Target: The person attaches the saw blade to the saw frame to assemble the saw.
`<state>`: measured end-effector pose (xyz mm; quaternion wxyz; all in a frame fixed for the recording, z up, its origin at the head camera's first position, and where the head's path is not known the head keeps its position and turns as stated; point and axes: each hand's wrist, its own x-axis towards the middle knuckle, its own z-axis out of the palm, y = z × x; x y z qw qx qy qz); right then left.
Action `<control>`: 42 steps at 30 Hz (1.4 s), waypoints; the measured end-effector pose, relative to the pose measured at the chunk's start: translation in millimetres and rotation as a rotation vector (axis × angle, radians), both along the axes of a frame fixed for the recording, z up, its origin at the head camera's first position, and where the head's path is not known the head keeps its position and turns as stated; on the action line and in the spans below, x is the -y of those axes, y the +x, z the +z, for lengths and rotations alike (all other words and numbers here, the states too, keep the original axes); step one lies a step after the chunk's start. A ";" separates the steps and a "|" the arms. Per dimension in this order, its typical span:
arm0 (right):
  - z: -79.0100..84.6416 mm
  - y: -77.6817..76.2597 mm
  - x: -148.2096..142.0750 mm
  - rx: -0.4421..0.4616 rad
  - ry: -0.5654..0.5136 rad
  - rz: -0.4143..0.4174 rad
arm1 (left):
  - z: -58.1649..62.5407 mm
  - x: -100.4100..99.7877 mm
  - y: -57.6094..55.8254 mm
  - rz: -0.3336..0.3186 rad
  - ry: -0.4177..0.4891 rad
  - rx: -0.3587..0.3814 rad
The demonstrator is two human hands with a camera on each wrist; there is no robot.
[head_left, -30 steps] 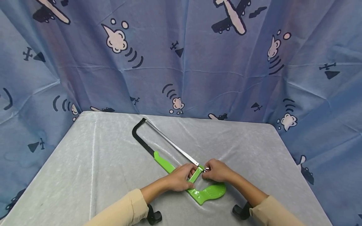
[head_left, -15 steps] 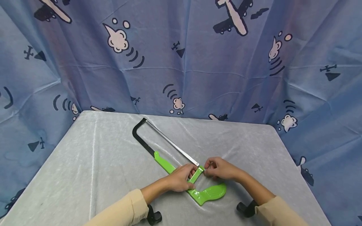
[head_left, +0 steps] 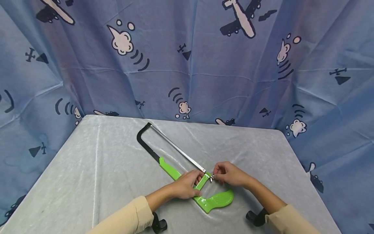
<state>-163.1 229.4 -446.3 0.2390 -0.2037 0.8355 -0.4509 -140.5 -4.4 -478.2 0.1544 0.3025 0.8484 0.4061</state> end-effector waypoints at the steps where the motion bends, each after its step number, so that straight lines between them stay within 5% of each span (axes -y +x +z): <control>1: 0.1 0.2 0.0 -0.003 -0.003 -0.001 | -0.3 -0.2 -0.2 0.002 -0.004 0.002; 23: -1.5 4.4 3.8 -0.052 0.058 0.032 | -0.1 -0.7 0.2 -0.004 -0.009 -0.012; 33: 0.9 11.1 13.9 0.134 0.076 -0.012 | -0.5 -1.2 -0.8 0.006 -0.018 0.016; 42: -2.0 10.9 20.4 0.054 0.145 -0.045 | 0.8 -0.8 -0.2 0.003 -0.006 0.012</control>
